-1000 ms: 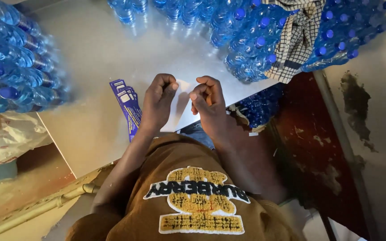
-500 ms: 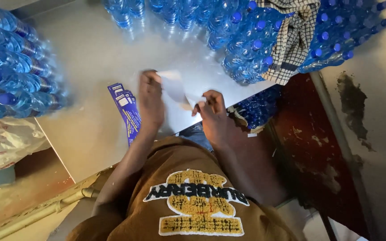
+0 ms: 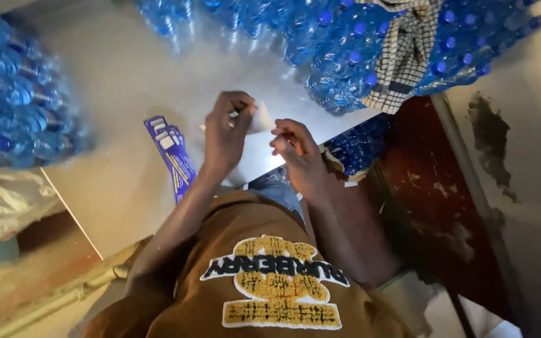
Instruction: Manually peeling and applying brand labels to plastic water bottles in a production environment.
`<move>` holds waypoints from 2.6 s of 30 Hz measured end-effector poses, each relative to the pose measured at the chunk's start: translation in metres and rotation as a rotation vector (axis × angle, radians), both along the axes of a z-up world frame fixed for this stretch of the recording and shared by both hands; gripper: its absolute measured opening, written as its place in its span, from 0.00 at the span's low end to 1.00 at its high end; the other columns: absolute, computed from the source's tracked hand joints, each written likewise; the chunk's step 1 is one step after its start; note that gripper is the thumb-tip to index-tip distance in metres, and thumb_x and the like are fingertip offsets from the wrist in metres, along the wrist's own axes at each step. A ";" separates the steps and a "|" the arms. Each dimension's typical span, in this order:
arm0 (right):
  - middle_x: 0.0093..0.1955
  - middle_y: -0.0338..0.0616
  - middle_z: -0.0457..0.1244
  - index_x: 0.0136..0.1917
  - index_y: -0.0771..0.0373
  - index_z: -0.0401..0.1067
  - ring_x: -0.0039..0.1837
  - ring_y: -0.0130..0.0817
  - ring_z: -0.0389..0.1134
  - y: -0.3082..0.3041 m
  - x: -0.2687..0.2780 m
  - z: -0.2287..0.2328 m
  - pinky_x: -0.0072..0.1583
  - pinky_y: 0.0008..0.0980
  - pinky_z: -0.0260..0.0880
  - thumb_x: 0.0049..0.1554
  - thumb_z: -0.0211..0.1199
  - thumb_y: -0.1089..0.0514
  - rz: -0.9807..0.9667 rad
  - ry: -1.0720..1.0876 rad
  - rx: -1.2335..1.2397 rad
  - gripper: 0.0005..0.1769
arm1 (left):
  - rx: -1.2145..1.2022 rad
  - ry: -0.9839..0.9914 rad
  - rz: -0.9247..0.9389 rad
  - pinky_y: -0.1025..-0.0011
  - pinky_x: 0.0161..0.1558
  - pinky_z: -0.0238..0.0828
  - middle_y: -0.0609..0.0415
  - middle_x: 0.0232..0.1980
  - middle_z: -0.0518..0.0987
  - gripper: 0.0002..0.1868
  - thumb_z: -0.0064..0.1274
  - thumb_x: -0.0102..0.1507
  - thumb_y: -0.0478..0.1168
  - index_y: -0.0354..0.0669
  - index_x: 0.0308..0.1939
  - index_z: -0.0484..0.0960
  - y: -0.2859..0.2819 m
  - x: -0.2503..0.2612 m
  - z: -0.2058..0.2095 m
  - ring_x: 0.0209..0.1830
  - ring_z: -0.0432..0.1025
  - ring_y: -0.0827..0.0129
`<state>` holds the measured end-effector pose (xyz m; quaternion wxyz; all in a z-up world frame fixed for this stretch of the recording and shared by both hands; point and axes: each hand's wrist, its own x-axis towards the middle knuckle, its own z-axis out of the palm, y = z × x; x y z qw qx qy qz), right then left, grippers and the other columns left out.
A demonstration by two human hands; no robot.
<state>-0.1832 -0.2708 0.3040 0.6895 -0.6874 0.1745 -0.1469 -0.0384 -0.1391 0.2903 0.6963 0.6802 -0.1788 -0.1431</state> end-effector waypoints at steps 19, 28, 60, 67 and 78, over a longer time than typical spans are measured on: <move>0.46 0.40 0.58 0.57 0.60 0.70 0.47 0.29 0.67 -0.011 0.005 -0.057 0.50 0.36 0.75 0.73 0.62 0.52 -0.252 -0.017 0.215 0.10 | -0.161 0.409 -0.119 0.66 0.48 0.72 0.55 0.38 0.75 0.05 0.57 0.76 0.35 0.39 0.46 0.80 -0.008 -0.010 -0.018 0.41 0.72 0.69; 0.36 0.18 0.62 0.46 0.45 0.76 0.36 0.14 0.64 -0.155 -0.135 0.051 0.40 0.00 0.64 0.68 0.65 0.50 -0.614 -0.508 0.654 0.06 | 0.452 0.178 -0.112 0.56 0.40 0.68 0.49 0.33 0.79 0.08 0.54 0.76 0.42 0.45 0.45 0.75 -0.003 0.002 -0.180 0.34 0.74 0.61; 0.58 0.43 0.57 0.65 0.57 0.63 0.59 0.28 0.61 -0.072 0.007 -0.032 0.67 0.41 0.66 0.68 0.73 0.47 -0.415 0.009 -0.079 0.24 | 1.020 0.072 -0.476 0.36 0.54 0.81 0.24 0.54 0.84 0.55 0.56 0.65 0.84 0.26 0.57 0.81 -0.055 0.044 -0.243 0.57 0.81 0.26; 0.54 0.31 0.60 0.67 0.55 0.61 0.57 0.19 0.67 -0.039 0.055 -0.092 0.63 0.30 0.77 0.70 0.70 0.51 -0.086 -0.114 0.353 0.21 | 0.664 0.309 -0.428 0.29 0.75 0.58 0.23 0.73 0.76 0.60 0.68 0.56 0.77 0.30 0.73 0.75 0.005 0.030 -0.127 0.77 0.66 0.23; 0.43 0.41 0.60 0.70 0.63 0.66 0.41 0.31 0.69 -0.023 -0.007 -0.174 0.46 0.36 0.71 0.68 0.72 0.52 -0.086 0.547 -0.076 0.25 | 0.111 0.472 0.235 0.55 0.49 0.67 0.58 0.41 0.82 0.11 0.73 0.70 0.43 0.47 0.45 0.84 0.052 -0.042 -0.213 0.40 0.72 0.71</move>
